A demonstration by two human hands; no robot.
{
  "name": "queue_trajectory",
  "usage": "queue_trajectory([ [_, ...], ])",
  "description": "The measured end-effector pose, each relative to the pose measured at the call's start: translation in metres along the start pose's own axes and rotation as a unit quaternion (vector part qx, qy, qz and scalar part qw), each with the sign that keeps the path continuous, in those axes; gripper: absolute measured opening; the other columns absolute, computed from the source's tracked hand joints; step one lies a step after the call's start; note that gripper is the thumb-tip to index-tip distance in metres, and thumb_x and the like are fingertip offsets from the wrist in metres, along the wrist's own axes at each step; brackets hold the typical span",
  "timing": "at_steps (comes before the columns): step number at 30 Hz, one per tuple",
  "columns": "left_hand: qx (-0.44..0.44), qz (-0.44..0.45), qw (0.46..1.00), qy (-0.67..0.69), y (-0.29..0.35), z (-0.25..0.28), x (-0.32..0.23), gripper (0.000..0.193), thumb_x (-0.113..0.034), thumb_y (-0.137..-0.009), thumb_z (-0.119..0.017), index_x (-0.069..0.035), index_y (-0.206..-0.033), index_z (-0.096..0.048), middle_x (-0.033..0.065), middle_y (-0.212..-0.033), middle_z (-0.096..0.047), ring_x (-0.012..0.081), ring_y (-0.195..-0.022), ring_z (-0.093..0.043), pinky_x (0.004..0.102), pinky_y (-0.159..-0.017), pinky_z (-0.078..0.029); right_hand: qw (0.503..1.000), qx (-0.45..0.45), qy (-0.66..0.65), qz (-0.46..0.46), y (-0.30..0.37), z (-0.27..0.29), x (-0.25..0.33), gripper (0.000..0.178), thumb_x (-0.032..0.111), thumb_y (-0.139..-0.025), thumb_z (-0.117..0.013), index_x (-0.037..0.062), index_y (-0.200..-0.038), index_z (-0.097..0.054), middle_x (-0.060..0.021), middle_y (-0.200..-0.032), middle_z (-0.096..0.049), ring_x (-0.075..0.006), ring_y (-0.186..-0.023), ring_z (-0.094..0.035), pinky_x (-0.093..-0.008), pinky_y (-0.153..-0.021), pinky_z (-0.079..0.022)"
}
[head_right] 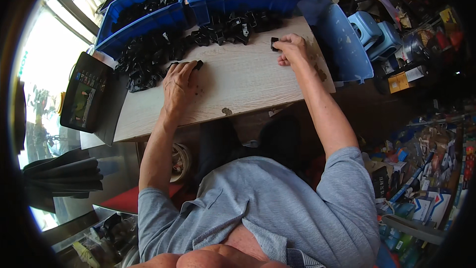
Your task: The recorder is manually assembling small black plastic components at a workbench station.
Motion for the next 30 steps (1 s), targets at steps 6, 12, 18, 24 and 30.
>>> queue_trajectory([
  [6,-0.007,-0.008,1.000,0.002,0.003,0.003,-0.005,0.027,-0.008,-0.085,-0.069,-0.009,-0.113,-0.070,0.0122,-0.103,-0.071,0.0339,-0.095,-0.065,0.0424,-0.084,-0.053,1.000,0.004,0.019,-0.003,0.006,0.004,-0.001,0.027,0.021,-0.087,-0.076,0.0067,-0.108,-0.068,-0.0023,-0.067,-0.058,-0.0125,-0.050,-0.058,-0.0284,-0.045,-0.053],
  [12,-0.010,-0.002,1.000,0.006,0.011,0.008,0.001,0.026,-0.008,-0.084,-0.069,-0.009,-0.110,-0.071,0.0111,-0.101,-0.073,0.0337,-0.093,-0.066,0.0418,-0.083,-0.053,0.999,0.014,0.043,0.001,0.024,-0.009,-0.002,0.037,0.023,-0.083,-0.081,0.0042,-0.112,-0.067,-0.0049,-0.076,-0.062,-0.0108,-0.049,-0.056,-0.0272,-0.043,-0.051],
  [18,-0.026,0.009,0.997,0.067,0.022,0.015,0.011,0.026,-0.010,-0.085,-0.071,-0.007,-0.111,-0.072,0.0128,-0.100,-0.072,0.0343,-0.090,-0.067,0.0408,-0.078,-0.055,0.995,0.025,0.089,0.021,0.039,-0.020,-0.006,0.034,0.014,-0.080,-0.080,0.0010,-0.107,-0.064,-0.0071,-0.074,-0.065,-0.0115,-0.048,-0.056,-0.0280,-0.039,-0.047],
  [24,-0.054,-0.006,0.982,0.179,0.022,0.009,-0.021,0.027,-0.006,-0.087,-0.068,-0.005,-0.114,-0.071,0.0152,-0.104,-0.072,0.0353,-0.091,-0.069,0.0399,-0.079,-0.056,0.986,0.127,0.111,0.016,0.082,-0.058,-0.009,0.029,0.011,-0.083,-0.077,0.0019,-0.107,-0.064,-0.0053,-0.069,-0.061,-0.0105,-0.045,-0.053,-0.0274,-0.038,-0.045],
  [30,0.027,-0.085,0.982,0.169,0.004,-0.032,-0.053,0.028,-0.007,-0.086,-0.069,-0.007,-0.114,-0.071,0.0127,-0.105,-0.072,0.0332,-0.099,-0.067,0.0420,-0.085,-0.055,0.970,0.206,0.125,0.019,0.103,-0.088,-0.010,0.035,0.010,-0.081,-0.073,0.0012,-0.114,-0.064,-0.0073,-0.073,-0.063,-0.0121,-0.046,-0.056,-0.0286,-0.039,-0.047],
])
Point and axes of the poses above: each hand's wrist, its own y-axis away from the middle knuckle, its own z-axis out of the back of the hand, x = y × z, the point moved 6 cm from there along -y, towards the middle knuckle
